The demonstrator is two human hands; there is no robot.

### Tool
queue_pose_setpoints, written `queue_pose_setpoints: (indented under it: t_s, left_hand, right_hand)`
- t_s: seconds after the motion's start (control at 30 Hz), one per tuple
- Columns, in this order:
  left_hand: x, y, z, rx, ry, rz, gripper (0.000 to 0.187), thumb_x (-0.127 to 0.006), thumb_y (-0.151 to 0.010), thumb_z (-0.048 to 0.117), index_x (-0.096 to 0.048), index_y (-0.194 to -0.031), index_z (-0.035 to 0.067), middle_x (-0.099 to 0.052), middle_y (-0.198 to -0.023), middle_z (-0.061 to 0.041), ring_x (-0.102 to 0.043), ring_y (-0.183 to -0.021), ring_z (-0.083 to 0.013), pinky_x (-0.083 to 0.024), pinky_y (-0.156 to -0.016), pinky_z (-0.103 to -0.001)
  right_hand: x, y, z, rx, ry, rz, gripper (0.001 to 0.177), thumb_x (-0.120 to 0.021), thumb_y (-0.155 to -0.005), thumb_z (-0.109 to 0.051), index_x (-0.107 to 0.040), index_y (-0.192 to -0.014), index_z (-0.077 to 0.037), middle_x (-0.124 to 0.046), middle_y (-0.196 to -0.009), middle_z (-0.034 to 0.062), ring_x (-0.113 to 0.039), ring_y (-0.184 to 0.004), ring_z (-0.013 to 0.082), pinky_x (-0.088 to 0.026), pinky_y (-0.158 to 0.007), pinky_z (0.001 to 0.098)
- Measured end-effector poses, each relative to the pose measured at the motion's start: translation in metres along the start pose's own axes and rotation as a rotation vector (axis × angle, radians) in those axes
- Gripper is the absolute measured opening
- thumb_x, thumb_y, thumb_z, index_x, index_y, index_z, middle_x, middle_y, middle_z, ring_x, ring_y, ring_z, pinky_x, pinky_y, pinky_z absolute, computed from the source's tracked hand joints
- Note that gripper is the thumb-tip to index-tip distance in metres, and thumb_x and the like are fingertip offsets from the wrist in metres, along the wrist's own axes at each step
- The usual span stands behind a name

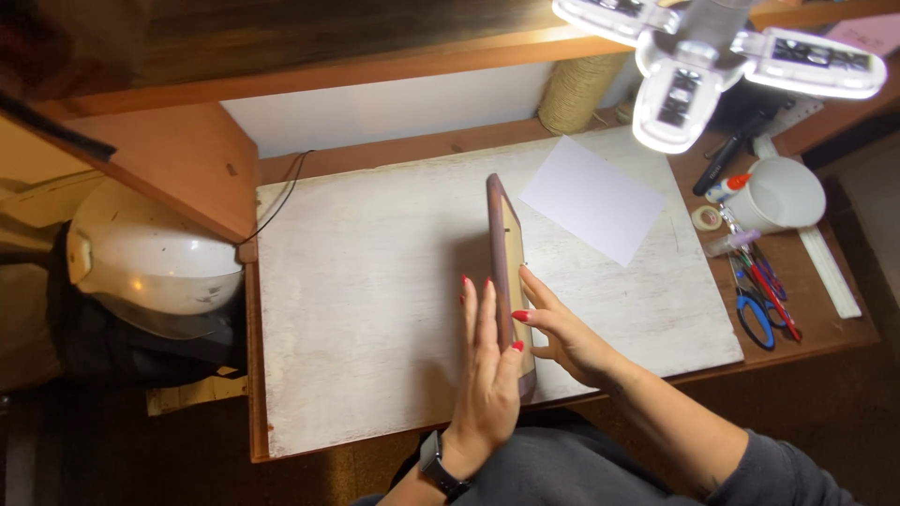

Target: The recorder opens a folder of art supplies and disassembles a picture frame for a task.

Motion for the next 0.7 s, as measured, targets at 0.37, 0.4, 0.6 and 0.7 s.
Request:
queue_pose_setpoints:
  t_s: [0.37,0.4,0.6,0.7]
  left_hand:
    - [-0.004,-0.005,0.002,0.035,0.028,-0.019,0.071,-0.038,-0.097,0.013,-0.012,-0.162,0.000,0.007,-0.173,-0.024,0.002,-0.161,-0.0390,-0.016,-0.126,-0.047]
    - [-0.005,-0.005,0.002,0.036,0.025,-0.022,0.071,-0.038,-0.097,0.013,-0.012,-0.162,0.000,0.007,-0.173,-0.024,0.002,-0.161,-0.0390,-0.016,-0.126,-0.047]
    - [-0.007,-0.004,-0.002,0.032,-0.029,-0.015,0.072,-0.039,-0.096,0.013,-0.013,-0.162,0.000,0.003,-0.173,-0.025,0.000,-0.161,-0.0389,-0.013,-0.126,-0.047]
    - [-0.006,-0.004,-0.001,0.029,-0.029,-0.007,0.073,-0.039,-0.095,0.013,-0.014,-0.162,0.000,-0.001,-0.173,-0.025,-0.004,-0.162,-0.0383,-0.013,-0.127,-0.047]
  right_hand:
    - [0.007,0.003,-0.027,-0.059,0.224,0.137,0.107,-0.067,-0.074,-0.027,-0.006,-0.162,-0.027,-0.008,-0.171,0.0063,-0.012,-0.154,0.0395,-0.039,-0.108,0.0672]
    - [0.015,-0.002,-0.016,-0.059,0.220,0.137,0.107,-0.067,-0.074,-0.027,-0.006,-0.162,-0.027,-0.008,-0.171,0.0063,-0.012,-0.154,0.0395,-0.039,-0.108,0.0672]
    - [0.027,-0.002,-0.025,0.469,0.285,0.099,0.104,-0.069,-0.076,-0.012,-0.017,-0.166,-0.013,-0.014,-0.177,0.0206,-0.007,-0.160,0.0448,-0.022,-0.126,0.0517]
    - [0.029,0.002,-0.027,0.244,0.027,0.140,0.115,-0.072,-0.073,-0.013,-0.013,-0.170,-0.024,-0.008,-0.173,0.0167,-0.013,-0.154,0.0477,-0.041,-0.097,0.0756]
Point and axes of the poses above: each hand's wrist, its own y-axis away from the middle knuckle, its own x-axis out of the back of the hand, z = x × y, the point moved 6 cm from there along -y, towards the middle knuckle
